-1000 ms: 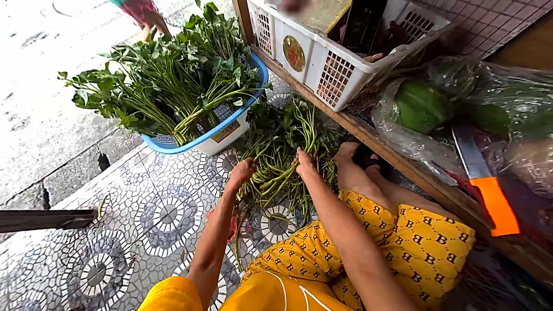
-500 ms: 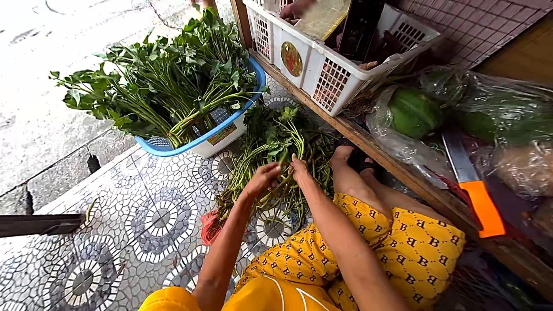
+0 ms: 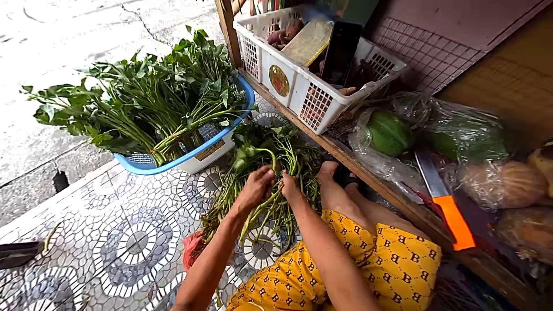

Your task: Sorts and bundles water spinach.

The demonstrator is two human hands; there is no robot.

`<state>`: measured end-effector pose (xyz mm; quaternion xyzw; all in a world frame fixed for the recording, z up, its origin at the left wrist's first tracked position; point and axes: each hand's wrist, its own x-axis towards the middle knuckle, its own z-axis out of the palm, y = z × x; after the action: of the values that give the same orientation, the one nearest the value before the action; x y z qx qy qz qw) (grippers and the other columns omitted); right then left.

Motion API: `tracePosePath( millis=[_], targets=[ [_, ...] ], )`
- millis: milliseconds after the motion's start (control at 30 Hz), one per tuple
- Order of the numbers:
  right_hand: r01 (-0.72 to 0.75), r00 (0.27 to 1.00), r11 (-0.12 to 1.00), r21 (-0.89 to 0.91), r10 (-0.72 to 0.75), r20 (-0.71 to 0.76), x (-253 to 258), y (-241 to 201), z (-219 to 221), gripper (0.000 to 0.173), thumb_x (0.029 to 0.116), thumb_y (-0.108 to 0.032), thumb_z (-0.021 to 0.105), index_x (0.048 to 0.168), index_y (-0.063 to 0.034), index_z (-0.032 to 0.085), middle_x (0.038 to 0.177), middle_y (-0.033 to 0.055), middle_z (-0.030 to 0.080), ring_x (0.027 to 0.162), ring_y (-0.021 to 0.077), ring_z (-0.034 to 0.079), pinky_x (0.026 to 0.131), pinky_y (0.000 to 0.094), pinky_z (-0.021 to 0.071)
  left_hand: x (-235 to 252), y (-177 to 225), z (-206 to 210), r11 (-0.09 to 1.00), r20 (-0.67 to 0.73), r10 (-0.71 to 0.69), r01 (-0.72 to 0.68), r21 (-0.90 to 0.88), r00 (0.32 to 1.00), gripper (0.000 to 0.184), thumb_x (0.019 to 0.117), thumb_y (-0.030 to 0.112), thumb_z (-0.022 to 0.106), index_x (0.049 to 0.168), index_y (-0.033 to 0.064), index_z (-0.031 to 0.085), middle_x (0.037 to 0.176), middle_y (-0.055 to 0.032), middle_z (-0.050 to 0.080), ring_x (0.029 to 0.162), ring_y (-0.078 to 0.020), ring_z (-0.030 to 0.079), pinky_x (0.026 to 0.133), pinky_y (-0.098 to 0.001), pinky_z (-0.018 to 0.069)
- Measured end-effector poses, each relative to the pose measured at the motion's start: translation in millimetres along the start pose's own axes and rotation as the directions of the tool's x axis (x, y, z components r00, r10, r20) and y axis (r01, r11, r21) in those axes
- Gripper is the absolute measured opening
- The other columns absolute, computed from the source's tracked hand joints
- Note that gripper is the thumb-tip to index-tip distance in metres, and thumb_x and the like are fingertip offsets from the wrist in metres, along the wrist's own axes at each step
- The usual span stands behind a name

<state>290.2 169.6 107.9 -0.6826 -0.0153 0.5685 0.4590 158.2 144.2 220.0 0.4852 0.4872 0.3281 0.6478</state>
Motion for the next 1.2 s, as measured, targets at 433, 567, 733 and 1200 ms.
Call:
tracePosePath(
  millis=[433,567,733,1200],
  targets=[
    [-0.031,0.999,1.0,-0.002,0.031,-0.011,-6.9,-7.4,-5.4,0.029,0.1112,-0.029,0.048,0.121,-0.0009,0.051,0.079,0.0043,0.041,0.055,0.0129,0.041,0.051,0.0262,0.0431,22.9,34.8,-26.9,0.945,-0.3,0.319,-0.326,0.029,0.899,0.033,0.1131,0.023,0.035,0.136,0.0096,0.055,0.084,0.0022,0.062,0.053,-0.0025,0.051,0.049,-0.0174,0.0474],
    [-0.009,1.0,1.0,0.002,0.009,0.021,-5.9,-7.7,-5.5,0.031,0.1109,-0.027,0.049,0.122,0.002,0.052,0.082,0.006,0.043,0.059,0.0136,0.045,0.055,0.0271,0.0455,36.2,-39.8,-7.4,0.743,-0.083,0.193,-0.09,0.663,0.978,0.038,0.1094,0.023,0.046,0.138,0.0031,0.06,0.117,-0.0198,0.07,0.099,-0.0321,0.07,0.091,-0.0523,0.0542],
    [-0.022,0.997,0.999,0.034,0.019,0.078,-10.3,-1.9,-3.2,0.031,0.1111,-0.026,0.048,0.126,0.001,0.051,0.086,0.0061,0.049,0.063,0.0113,0.049,0.057,0.0238,0.0454,33.4,-82.1,16.5,0.514,-0.086,0.024,0.061,0.856,0.996,0.04,0.1106,0.027,0.04,0.138,0.0069,0.062,0.136,-0.0186,0.063,0.119,-0.0368,0.065,0.1,-0.0558,0.0497],
    [-0.008,0.999,0.998,0.064,0.011,-0.034,5.7,2.7,-10.9,0.024,0.1075,-0.021,0.056,0.12,-0.0018,0.05,0.082,0.0044,0.044,0.059,0.0117,0.045,0.055,0.0249,0.0445,62.9,-88.9,-23.1,0.659,-0.06,-0.106,0.116,0.743,0.993,0.041,0.1085,0.035,0.05,0.127,0.0029,0.069,0.12,-0.0258,0.069,0.117,-0.0439,0.064,0.101,-0.0655,0.0452]
  ],
)
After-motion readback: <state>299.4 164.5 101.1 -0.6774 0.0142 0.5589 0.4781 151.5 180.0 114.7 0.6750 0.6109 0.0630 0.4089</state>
